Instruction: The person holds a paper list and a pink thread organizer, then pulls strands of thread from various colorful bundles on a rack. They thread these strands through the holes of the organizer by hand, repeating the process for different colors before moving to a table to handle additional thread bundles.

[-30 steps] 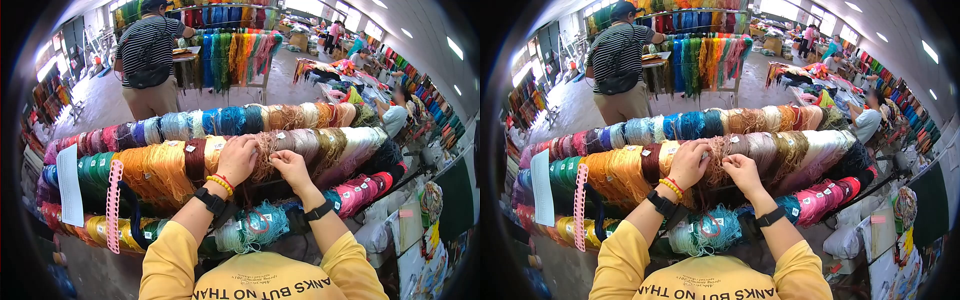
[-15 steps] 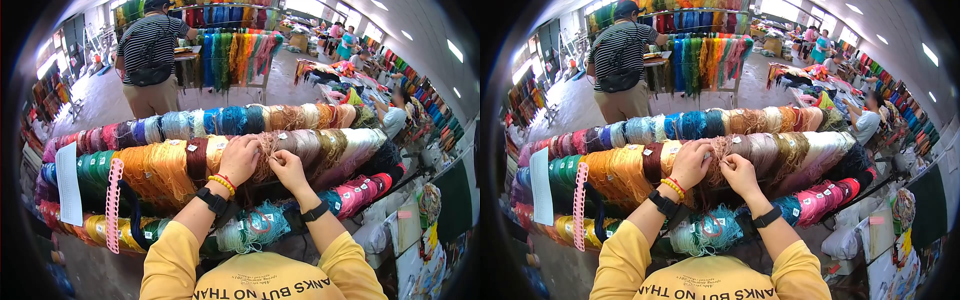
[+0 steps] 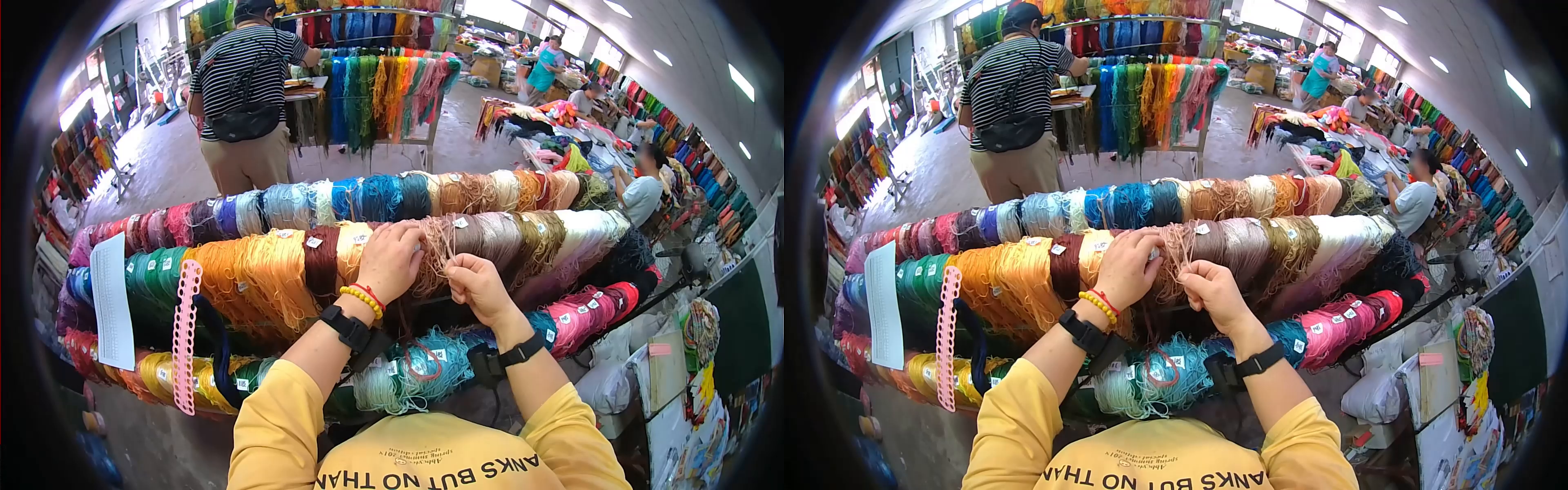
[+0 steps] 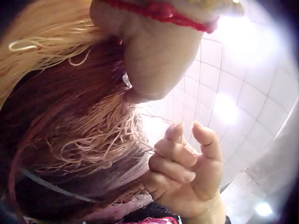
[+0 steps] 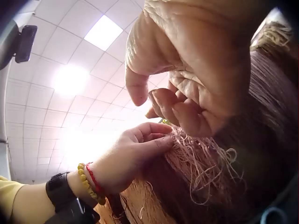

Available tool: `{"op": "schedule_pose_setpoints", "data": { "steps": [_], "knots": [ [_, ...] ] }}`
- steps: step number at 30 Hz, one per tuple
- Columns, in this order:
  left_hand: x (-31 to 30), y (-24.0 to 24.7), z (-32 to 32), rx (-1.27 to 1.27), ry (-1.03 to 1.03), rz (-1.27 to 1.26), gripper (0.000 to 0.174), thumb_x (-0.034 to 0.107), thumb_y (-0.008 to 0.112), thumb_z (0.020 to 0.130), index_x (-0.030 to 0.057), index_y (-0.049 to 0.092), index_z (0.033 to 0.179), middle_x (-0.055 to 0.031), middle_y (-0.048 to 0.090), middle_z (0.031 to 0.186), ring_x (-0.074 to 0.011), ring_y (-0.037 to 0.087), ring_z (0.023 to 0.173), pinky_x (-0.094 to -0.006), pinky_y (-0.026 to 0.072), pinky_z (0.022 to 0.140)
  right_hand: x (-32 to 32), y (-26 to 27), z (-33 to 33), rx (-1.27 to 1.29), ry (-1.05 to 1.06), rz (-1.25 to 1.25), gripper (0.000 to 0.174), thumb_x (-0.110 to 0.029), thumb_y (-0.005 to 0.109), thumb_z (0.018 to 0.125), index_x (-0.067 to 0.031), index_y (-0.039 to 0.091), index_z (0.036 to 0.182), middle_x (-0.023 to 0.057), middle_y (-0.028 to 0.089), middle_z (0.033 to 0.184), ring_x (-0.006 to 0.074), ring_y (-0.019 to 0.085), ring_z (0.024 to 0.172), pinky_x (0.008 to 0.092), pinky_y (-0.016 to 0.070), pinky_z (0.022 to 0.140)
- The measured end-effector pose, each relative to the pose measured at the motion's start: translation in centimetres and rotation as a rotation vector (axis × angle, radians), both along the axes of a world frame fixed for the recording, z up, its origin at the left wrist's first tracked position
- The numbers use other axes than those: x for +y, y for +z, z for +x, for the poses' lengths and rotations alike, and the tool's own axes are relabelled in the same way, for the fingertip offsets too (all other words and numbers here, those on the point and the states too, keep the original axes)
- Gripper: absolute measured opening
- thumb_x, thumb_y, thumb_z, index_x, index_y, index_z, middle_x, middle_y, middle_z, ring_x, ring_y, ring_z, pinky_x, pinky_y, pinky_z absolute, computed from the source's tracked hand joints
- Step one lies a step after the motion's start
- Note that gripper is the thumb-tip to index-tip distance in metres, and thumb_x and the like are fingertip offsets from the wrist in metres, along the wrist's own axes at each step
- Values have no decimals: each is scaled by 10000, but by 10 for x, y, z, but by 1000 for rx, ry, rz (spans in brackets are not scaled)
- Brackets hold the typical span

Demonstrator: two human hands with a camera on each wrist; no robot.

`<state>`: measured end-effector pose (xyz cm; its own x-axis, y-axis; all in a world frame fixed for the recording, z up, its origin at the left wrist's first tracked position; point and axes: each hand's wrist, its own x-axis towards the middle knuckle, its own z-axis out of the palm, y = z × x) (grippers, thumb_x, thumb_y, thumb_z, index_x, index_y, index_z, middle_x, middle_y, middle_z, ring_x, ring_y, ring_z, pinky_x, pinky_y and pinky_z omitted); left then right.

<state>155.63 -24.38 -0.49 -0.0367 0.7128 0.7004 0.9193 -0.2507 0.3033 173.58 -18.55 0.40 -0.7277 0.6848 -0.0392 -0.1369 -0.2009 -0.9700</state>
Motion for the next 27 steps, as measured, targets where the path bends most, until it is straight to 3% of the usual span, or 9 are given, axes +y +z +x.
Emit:
{"op": "schedule_pose_setpoints", "data": {
  "steps": [2, 5, 9, 11, 12, 15, 19, 22, 27],
  "knots": [
    [0, 5, 1, -3, 13, -27, 374, 142, 656, 712, 46, 524, 1049, -127, 549, 1100, -311, 516, 1030, -391, 403, 895, -2, 7, 5, -85, 28, 51, 127, -169, 583, 853, -55, 587, 798, -51, 482, 600, 31, 387, 463, 183, 308, 422],
    [1, 21, 9, 89, 85, -57, 524, 256, 669, 714, 44, 482, 1155, -142, 517, 1162, -312, 497, 1072, -411, 389, 912, -3, 22, 16, -215, 24, 129, 151, -172, 574, 867, -34, 601, 812, -26, 525, 643, 40, 447, 540, 189, 371, 495],
    [26, 23, 22, 269, 196, -173, 666, 458, 612, 746, 31, 442, 1228, -167, 538, 1140, -303, 512, 1067, -428, 378, 914, -14, 28, 19, -254, 7, 407, 207, -162, 531, 899, 16, 617, 840, 5, 604, 783, 73, 516, 760, 241, 428, 720],
    [39, 21, 26, 187, 190, -415, 670, 486, 603, 749, 22, 455, 1209, -167, 568, 1084, -305, 536, 1027, -416, 395, 886, -18, 24, 22, -222, 35, 561, 212, -170, 529, 898, 14, 612, 835, 23, 607, 767, 72, 515, 739, 245, 429, 692],
    [40, 19, 26, 240, 206, -368, 663, 527, 581, 752, 19, 484, 1166, -146, 597, 1000, -299, 565, 955, -398, 414, 839, -23, 26, 26, -252, 3, 638, 209, -174, 530, 895, 8, 610, 831, 45, 601, 726, 75, 521, 706, 248, 434, 659],
    [38, 20, 25, 263, 216, -386, 638, 535, 570, 758, 21, 506, 1131, -137, 595, 974, -293, 572, 915, -392, 422, 809, -26, 31, 47, -318, -80, 676, 203, -175, 535, 889, 5, 611, 833, 57, 599, 695, 87, 534, 670, 255, 441, 628],
    [36, 22, 27, 259, 220, -404, 617, 543, 538, 785, 34, 508, 1132, -140, 587, 977, -296, 559, 927, -384, 411, 827, -37, 45, 81, -277, -147, 562, 182, -145, 535, 895, 3, 617, 828, -16, 514, 635, 49, 450, 610, 204, 374, 549],
    [35, 24, 28, 271, 234, -439, 603, 544, 528, 794, 40, 513, 1125, -139, 582, 979, -292, 552, 945, -387, 405, 838, -45, 50, 112, -232, -171, 428, 168, -133, 543, 890, 2, 618, 824, -23, 526, 657, 32, 432, 609, 183, 347, 541],
    [35, 27, 30, 267, 242, -461, 606, 551, 527, 791, 39, 518, 1116, -137, 580, 989, -292, 546, 963, -391, 403, 842, -72, 70, 161, -169, -313, 541, 180, -131, 576, 866, 8, 626, 764, -22, 509, 591, 27, 394, 490, 190, 290, 443]
  ]
}}
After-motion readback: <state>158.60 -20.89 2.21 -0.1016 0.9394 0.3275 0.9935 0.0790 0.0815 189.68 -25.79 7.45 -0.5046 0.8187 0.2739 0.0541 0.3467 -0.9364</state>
